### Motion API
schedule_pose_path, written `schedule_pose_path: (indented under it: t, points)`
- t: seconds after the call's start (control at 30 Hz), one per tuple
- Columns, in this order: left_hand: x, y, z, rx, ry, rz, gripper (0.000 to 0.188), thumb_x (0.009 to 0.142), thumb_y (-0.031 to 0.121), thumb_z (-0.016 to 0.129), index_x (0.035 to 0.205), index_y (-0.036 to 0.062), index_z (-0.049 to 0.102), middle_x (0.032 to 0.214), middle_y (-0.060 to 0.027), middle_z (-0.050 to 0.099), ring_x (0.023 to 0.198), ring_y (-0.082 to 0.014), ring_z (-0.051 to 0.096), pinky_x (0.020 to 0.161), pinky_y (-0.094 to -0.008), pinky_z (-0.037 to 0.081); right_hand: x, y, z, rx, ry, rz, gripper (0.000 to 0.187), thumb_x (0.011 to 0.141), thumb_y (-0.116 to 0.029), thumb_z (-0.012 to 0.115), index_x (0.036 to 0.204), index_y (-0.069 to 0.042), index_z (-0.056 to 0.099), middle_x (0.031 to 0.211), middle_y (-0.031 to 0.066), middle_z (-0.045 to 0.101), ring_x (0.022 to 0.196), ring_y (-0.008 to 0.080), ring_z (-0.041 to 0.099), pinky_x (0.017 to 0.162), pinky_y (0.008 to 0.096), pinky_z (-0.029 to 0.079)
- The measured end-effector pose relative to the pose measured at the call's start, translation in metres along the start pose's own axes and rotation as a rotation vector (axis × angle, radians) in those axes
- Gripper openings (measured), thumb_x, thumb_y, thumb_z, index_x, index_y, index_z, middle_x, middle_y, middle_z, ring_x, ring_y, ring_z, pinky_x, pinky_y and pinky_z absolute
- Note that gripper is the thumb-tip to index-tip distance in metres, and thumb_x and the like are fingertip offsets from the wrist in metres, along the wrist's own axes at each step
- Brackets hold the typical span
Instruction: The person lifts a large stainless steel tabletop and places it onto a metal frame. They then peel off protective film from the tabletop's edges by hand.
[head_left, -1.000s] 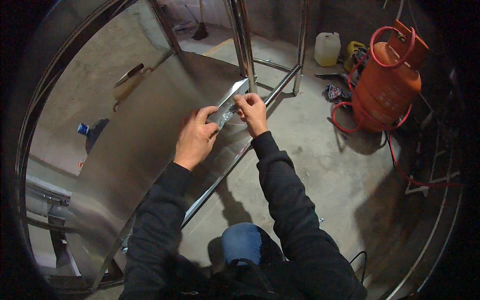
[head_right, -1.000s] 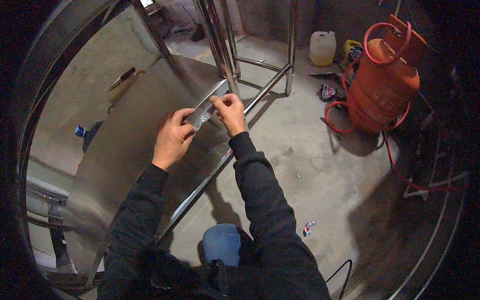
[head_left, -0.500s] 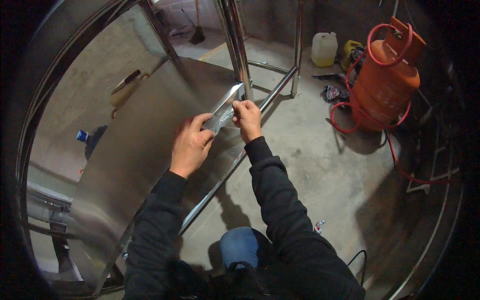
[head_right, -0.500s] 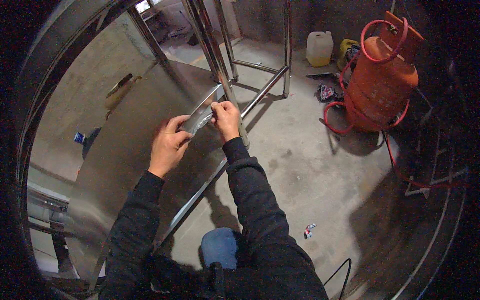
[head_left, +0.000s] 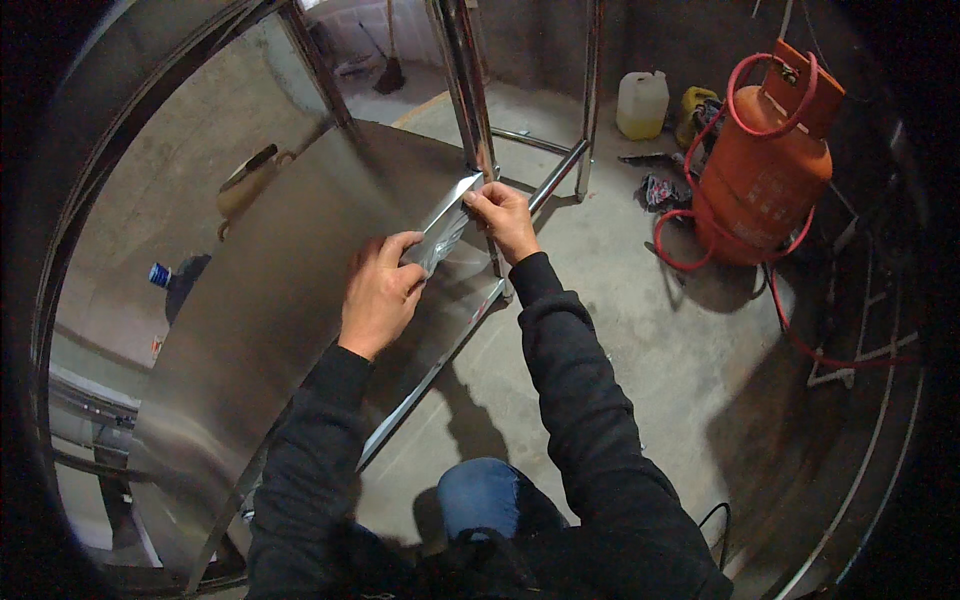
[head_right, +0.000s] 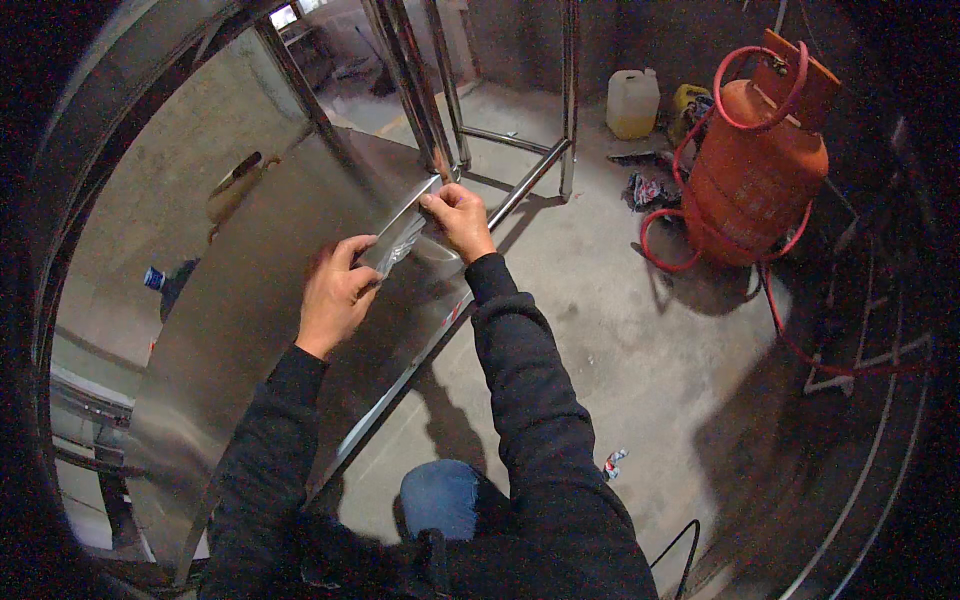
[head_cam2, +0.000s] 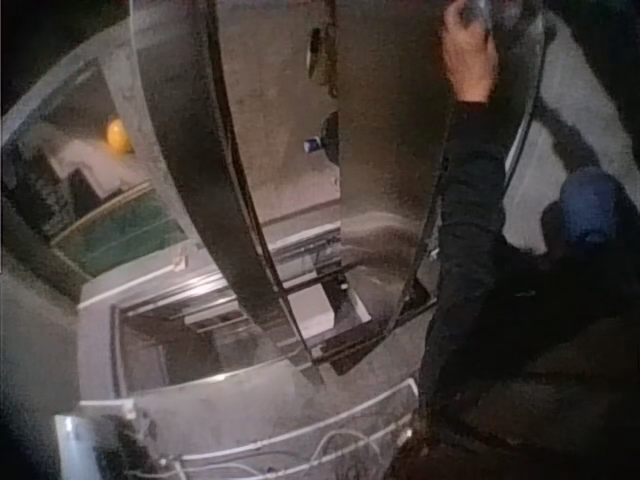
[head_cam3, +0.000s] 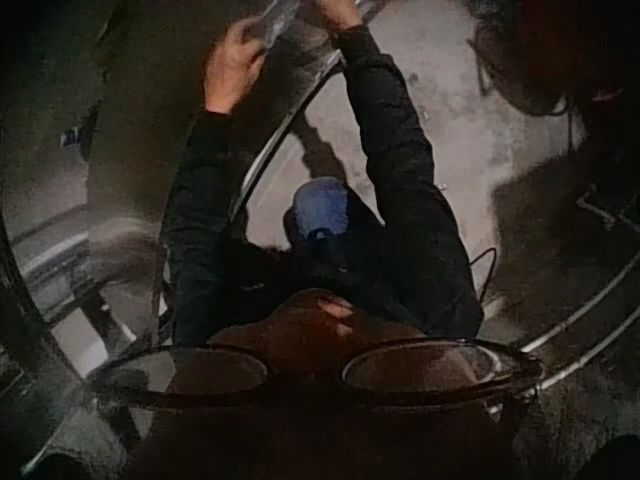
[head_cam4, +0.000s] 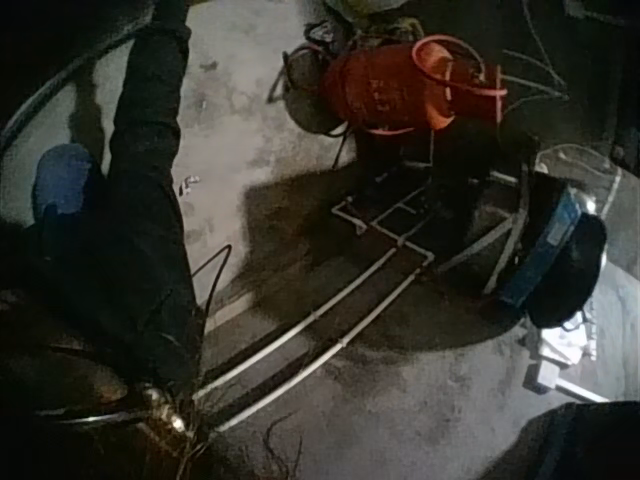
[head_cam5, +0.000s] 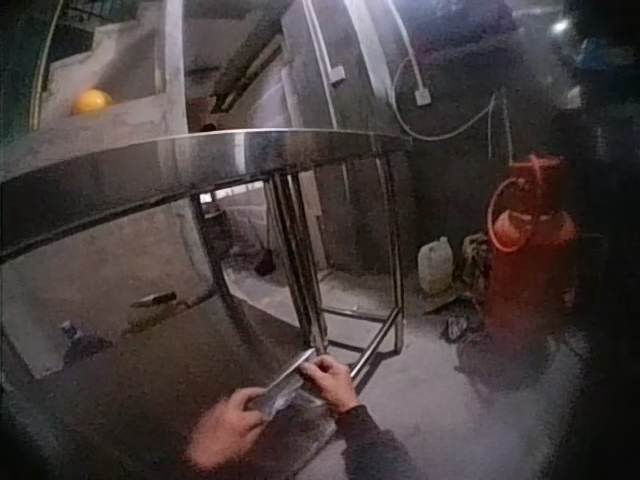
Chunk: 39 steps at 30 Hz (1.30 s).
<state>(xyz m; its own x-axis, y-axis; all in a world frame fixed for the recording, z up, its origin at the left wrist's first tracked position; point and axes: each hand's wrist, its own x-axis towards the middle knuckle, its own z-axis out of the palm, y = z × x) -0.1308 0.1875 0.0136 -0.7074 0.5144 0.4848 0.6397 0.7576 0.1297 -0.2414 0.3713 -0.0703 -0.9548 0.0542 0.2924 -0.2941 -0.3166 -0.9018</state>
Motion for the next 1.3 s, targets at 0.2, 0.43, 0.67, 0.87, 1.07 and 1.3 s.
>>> schedule_pose_path:
  t: [0.2,0.43,0.67,0.87,1.07,1.3]
  points:
    - [-0.004,-0.003,-0.002,-0.008,-0.014,-0.023,0.011,0.065,0.002,0.064,0.075,0.0027,0.061,0.115,-0.0056,0.05,0.093,-0.0239,0.054,0.078,-0.0343,0.045,-0.009,-0.002,0.019,0.216,0.198,0.178,0.014,0.077,-0.011,0.06,0.069,-0.005,0.05,0.059,-0.0003,0.049,0.047,0.0069,0.045,0.041,0.02,0.034]
    - [-0.003,-0.003,-0.001,-0.013,-0.014,-0.009,0.011,0.065,0.001,0.064,0.076,0.0025,0.061,0.116,-0.0054,0.049,0.093,-0.0239,0.053,0.077,-0.0341,0.045,-0.018,-0.012,0.021,0.214,0.257,0.174,0.016,0.077,-0.014,0.063,0.074,-0.006,0.05,0.06,-0.0022,0.048,0.05,0.0065,0.047,0.041,0.0195,0.035]
    - [0.0,0.001,0.001,-0.008,-0.025,-0.027,0.012,0.065,0.002,0.065,0.076,0.0027,0.061,0.116,-0.0057,0.049,0.094,-0.0244,0.052,0.078,-0.0345,0.044,0.005,-0.009,0.003,-0.075,0.145,-0.106,0.015,0.078,-0.015,0.064,0.077,-0.001,0.058,0.065,-0.0004,0.054,0.052,0.005,0.044,0.044,0.0202,0.034]
    - [-0.003,0.001,-0.003,-0.003,-0.017,-0.017,0.011,0.065,0.002,0.064,0.075,0.0024,0.061,0.116,-0.0055,0.049,0.095,-0.0244,0.053,0.078,-0.0339,0.044,0.011,-0.005,0.002,0.026,0.17,0.051,0.016,0.076,-0.013,0.062,0.068,0.0,0.057,0.061,0.0011,0.054,0.054,0.0073,0.049,0.047,0.0221,0.04]
    - [-0.005,-0.003,-0.001,0.004,-0.011,-0.003,0.011,0.065,0.002,0.064,0.075,0.0029,0.061,0.115,-0.0052,0.05,0.091,-0.0238,0.054,0.077,-0.0339,0.044,0.014,0.005,0.021,-0.404,0.54,-0.096,0.023,0.072,-0.017,0.058,0.063,0.003,0.05,0.06,0.0163,0.055,0.055,0.0268,0.053,0.055,0.0367,0.043]
    - [-0.002,-0.001,0.001,-0.017,0.016,-0.005,0.007,0.066,0.005,0.065,0.072,0.0048,0.062,0.113,-0.0026,0.051,0.091,-0.0239,0.051,0.078,-0.0356,0.041,0.015,0.009,0.023,-0.137,0.606,0.104,0.018,0.072,-0.013,0.054,0.065,0.002,0.047,0.061,0.015,0.054,0.055,0.0237,0.056,0.047,0.0344,0.043]
